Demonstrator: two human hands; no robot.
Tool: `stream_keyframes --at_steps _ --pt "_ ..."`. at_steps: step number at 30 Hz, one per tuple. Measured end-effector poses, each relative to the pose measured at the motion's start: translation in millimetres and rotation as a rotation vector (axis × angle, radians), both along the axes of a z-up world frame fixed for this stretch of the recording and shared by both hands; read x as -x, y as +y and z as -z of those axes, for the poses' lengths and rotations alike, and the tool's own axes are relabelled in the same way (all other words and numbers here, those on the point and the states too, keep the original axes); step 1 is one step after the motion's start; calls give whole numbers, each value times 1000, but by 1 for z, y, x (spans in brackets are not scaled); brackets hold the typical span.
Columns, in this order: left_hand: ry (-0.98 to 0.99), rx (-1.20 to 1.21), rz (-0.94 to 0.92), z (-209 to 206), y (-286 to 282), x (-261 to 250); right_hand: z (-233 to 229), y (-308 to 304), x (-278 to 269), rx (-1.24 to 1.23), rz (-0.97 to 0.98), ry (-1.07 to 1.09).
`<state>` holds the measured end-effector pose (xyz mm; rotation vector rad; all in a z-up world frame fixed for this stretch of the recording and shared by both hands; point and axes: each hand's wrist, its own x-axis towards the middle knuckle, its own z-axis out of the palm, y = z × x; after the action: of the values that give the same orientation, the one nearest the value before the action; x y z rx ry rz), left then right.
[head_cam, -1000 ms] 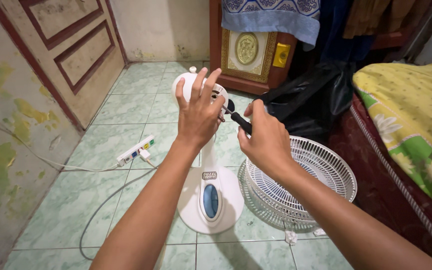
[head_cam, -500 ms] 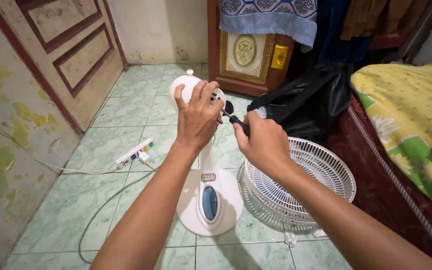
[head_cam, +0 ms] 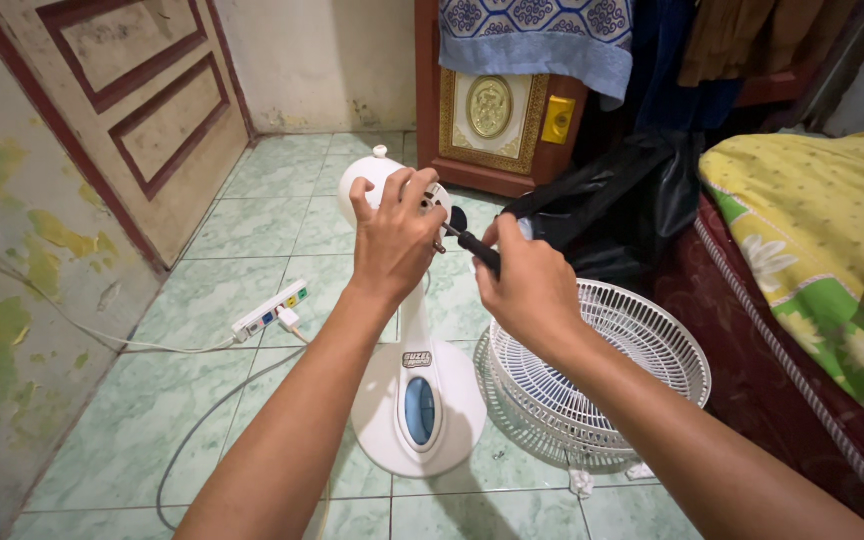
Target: The person removes the front grille of a white pedestal fan by hand, then uses a screwdriver to loosen and remove screws from the rear motor housing. The fan remains partially disassembled with the grille set aside and the motor housing exposed.
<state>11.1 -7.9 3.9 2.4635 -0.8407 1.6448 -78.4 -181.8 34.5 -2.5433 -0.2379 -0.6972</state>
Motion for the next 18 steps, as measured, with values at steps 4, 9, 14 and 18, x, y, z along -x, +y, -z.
stream_keyframes --at_steps 4,9,14,18 --pt "12 3 -4 -1 0 0 3 4 0 3 -2 -50" --pt "5 -11 -7 -1 1 1 1 4 1 -25 19 -81" --pt "10 -5 8 0 1 1 -1 1 6 -69 22 -104" --pt "-23 -16 4 0 1 1 0 -2 7 -100 20 -127"
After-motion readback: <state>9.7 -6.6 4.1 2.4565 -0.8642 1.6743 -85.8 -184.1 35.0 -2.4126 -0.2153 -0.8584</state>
